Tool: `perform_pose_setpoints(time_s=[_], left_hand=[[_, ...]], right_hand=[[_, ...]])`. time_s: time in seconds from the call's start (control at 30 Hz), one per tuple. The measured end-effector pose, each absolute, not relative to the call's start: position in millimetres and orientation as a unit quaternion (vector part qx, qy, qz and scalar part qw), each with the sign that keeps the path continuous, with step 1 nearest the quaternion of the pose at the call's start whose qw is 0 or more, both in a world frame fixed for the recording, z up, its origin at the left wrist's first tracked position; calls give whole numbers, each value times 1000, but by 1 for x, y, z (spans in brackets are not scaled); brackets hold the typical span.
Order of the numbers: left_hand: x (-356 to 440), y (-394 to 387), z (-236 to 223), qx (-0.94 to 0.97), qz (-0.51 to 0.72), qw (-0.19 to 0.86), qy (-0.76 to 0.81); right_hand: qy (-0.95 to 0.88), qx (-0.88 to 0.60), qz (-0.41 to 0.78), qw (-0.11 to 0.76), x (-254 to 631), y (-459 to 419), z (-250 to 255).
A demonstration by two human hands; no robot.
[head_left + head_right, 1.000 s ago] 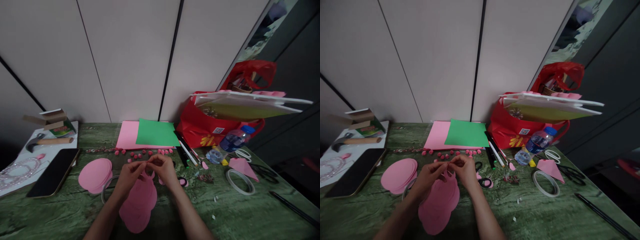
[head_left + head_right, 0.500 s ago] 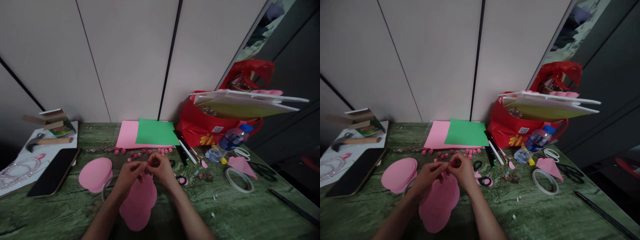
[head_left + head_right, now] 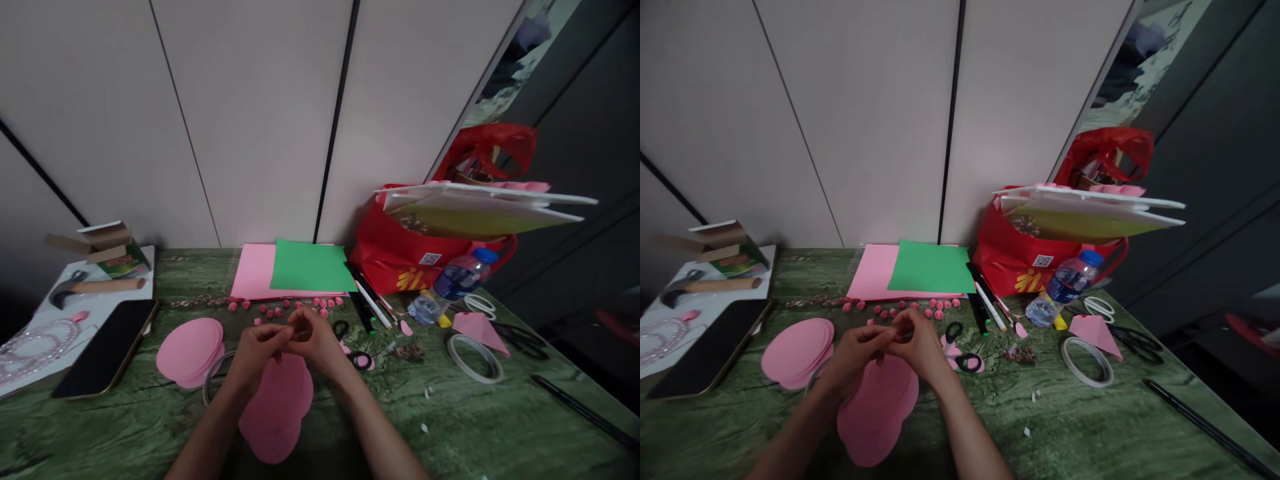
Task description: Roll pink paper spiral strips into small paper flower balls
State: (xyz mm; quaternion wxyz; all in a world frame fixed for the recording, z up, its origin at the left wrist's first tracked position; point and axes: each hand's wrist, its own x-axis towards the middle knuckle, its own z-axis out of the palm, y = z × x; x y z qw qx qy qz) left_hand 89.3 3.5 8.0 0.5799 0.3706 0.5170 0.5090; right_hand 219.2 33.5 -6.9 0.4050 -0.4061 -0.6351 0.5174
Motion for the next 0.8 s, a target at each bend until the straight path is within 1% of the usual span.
perform_pose_setpoints(time_s=[0.2,0.27,0.4,0.57,0.67,0.8], left_hand=[[85,5,9,322,573,553,512],[84,6,7,313,587,537,518],[83,7,6,303,607,500,539],[84,6,9,331,593,479,556],[86,4,13,367,575,458,570],[90,2,17,435,521,438,589]], right_hand=[[-603,-370,606,364,218,32,-9],[-586,-375,618,365,219,33,-8],[-559,-387,609,408,220,36,-6],[-482,-365,654,455,220,36,-2],[-435,-367,660,490,220,38,0],[-406,-392,629,535,223,41,-1]])
